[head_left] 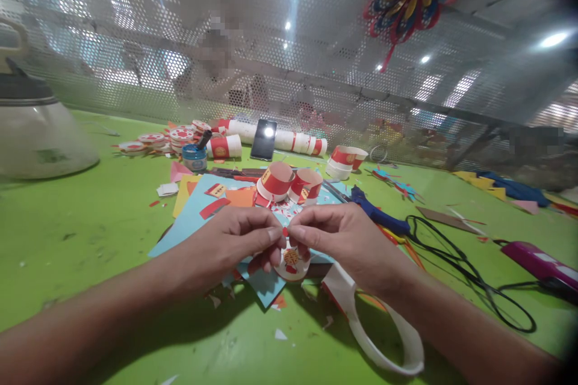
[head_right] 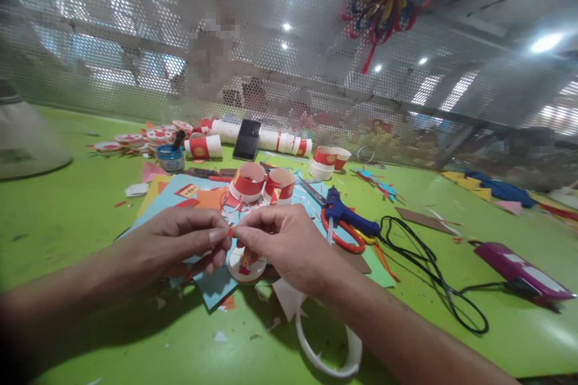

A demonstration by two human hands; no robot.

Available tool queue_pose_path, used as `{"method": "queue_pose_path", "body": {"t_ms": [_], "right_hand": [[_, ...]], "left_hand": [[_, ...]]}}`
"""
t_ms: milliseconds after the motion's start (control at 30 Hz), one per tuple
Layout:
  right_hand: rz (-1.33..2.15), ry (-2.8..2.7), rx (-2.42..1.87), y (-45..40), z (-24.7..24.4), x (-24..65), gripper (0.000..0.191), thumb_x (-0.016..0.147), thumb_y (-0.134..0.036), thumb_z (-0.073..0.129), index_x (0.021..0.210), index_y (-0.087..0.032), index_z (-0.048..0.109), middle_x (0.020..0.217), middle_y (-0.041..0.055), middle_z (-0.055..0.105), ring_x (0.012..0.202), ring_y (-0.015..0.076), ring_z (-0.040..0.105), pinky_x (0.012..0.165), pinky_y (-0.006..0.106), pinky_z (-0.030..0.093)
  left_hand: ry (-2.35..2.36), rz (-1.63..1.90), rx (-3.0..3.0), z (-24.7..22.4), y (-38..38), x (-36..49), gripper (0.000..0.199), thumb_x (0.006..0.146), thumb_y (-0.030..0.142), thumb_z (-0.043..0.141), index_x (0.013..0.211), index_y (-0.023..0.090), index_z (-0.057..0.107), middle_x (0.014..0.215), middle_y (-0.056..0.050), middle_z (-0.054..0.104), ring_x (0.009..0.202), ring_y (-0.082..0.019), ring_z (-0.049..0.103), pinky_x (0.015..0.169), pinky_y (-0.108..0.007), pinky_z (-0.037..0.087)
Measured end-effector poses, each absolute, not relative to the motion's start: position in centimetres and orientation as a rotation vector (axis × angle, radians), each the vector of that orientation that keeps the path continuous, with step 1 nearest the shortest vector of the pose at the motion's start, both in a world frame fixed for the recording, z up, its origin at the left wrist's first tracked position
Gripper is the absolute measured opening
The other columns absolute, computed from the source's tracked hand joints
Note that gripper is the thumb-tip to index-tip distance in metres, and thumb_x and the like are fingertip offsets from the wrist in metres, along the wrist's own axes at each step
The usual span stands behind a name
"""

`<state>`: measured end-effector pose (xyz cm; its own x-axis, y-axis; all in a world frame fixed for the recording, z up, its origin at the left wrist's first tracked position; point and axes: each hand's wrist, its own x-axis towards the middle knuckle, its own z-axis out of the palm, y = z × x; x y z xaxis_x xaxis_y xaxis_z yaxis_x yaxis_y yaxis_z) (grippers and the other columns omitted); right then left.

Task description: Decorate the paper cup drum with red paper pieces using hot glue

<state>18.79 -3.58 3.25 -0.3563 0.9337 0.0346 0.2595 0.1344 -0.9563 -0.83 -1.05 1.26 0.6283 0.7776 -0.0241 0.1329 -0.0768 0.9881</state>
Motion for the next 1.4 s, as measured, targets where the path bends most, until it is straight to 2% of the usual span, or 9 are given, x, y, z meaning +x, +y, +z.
{"method": "queue_pose_path", "body": {"t_ms": [267, 500, 767, 1067, 1167, 1267, 1400], "right_hand": [[1.245, -1.709, -1.144, -3.7, 3.2, 18.9, 0.017, 0.085, -0.028, 0.064, 0.076, -0.014, 0.068, 0.065, -0.0005, 0.061, 0.059, 0.0096, 0.054, 0.059, 0.024, 0.044], [1.242, -1.616, -1.193, -3.9, 3.2, 18.3, 0.017, 0.082, -0.028, 0.066, 0.076, -0.013, 0.067, 0.065, 0.0002, 0.061, 0.059, 0.0096, 0.053, 0.060, 0.025, 0.044], [1.192, -1.621, -1.213, -4.1, 3.4, 18.1, 0.014, 0.081, -0.026, 0.065, 0.073, -0.014, 0.066, 0.065, -0.0006, 0.061, 0.058, 0.0094, 0.056, 0.059, 0.024, 0.045], [1.188, -1.625, -1.217, -4.2, 3.5, 18.0, 0.014, 0.082, -0.025, 0.063, 0.073, -0.013, 0.064, 0.065, -0.0011, 0.059, 0.058, 0.0096, 0.055, 0.059, 0.025, 0.044], [1.134, -1.670, -1.277, -4.0, 3.6, 18.3, 0.014, 0.081, -0.025, 0.063, 0.075, -0.012, 0.066, 0.061, -0.0019, 0.056, 0.057, 0.0091, 0.050, 0.056, 0.024, 0.040], [1.110, -1.748, -1.387, -3.8, 3.6, 18.7, 0.013, 0.081, -0.021, 0.061, 0.074, -0.012, 0.067, 0.063, -0.0011, 0.057, 0.058, 0.0088, 0.048, 0.056, 0.023, 0.038], [1.162, -1.875, -1.525, -3.3, 3.4, 19.0, 0.014, 0.081, -0.016, 0.059, 0.072, -0.012, 0.067, 0.067, 0.0023, 0.063, 0.061, 0.0116, 0.055, 0.059, 0.025, 0.043]], "left_hand": [[0.769, 0.681, 1.591, 1.3, -1.1, -0.8, 0.027, 0.088, 0.035, 0.057, 0.070, 0.017, 0.063, 0.060, 0.002, 0.059, 0.052, -0.007, 0.049, 0.041, -0.015, 0.030], [0.741, 0.695, 1.578, 1.0, -0.8, -0.7, 0.029, 0.086, 0.042, 0.059, 0.071, 0.017, 0.064, 0.067, 0.001, 0.064, 0.057, -0.009, 0.054, 0.045, -0.016, 0.034], [0.873, 0.696, 1.600, 1.6, -1.3, -0.5, 0.033, 0.080, 0.047, 0.062, 0.069, 0.017, 0.067, 0.062, 0.000, 0.064, 0.052, -0.010, 0.052, 0.044, -0.019, 0.038], [0.871, 0.695, 1.662, 1.5, -1.0, -0.7, 0.031, 0.083, 0.042, 0.058, 0.068, 0.017, 0.066, 0.061, 0.000, 0.063, 0.053, -0.010, 0.051, 0.045, -0.019, 0.038], [0.907, 0.754, 1.736, 1.8, -0.5, -1.2, 0.024, 0.081, 0.038, 0.058, 0.073, 0.017, 0.067, 0.063, 0.000, 0.063, 0.057, -0.012, 0.054, 0.052, -0.022, 0.043], [1.004, 0.736, 1.918, 1.9, -0.1, -1.7, 0.023, 0.076, 0.035, 0.059, 0.087, 0.018, 0.068, 0.076, -0.003, 0.067, 0.065, -0.016, 0.058, 0.058, -0.027, 0.046], [1.113, 0.552, 2.199, 1.2, -0.2, -1.6, 0.049, 0.072, 0.040, 0.064, 0.116, 0.019, 0.062, 0.107, -0.008, 0.066, 0.085, -0.023, 0.061, 0.072, -0.036, 0.050]]}}
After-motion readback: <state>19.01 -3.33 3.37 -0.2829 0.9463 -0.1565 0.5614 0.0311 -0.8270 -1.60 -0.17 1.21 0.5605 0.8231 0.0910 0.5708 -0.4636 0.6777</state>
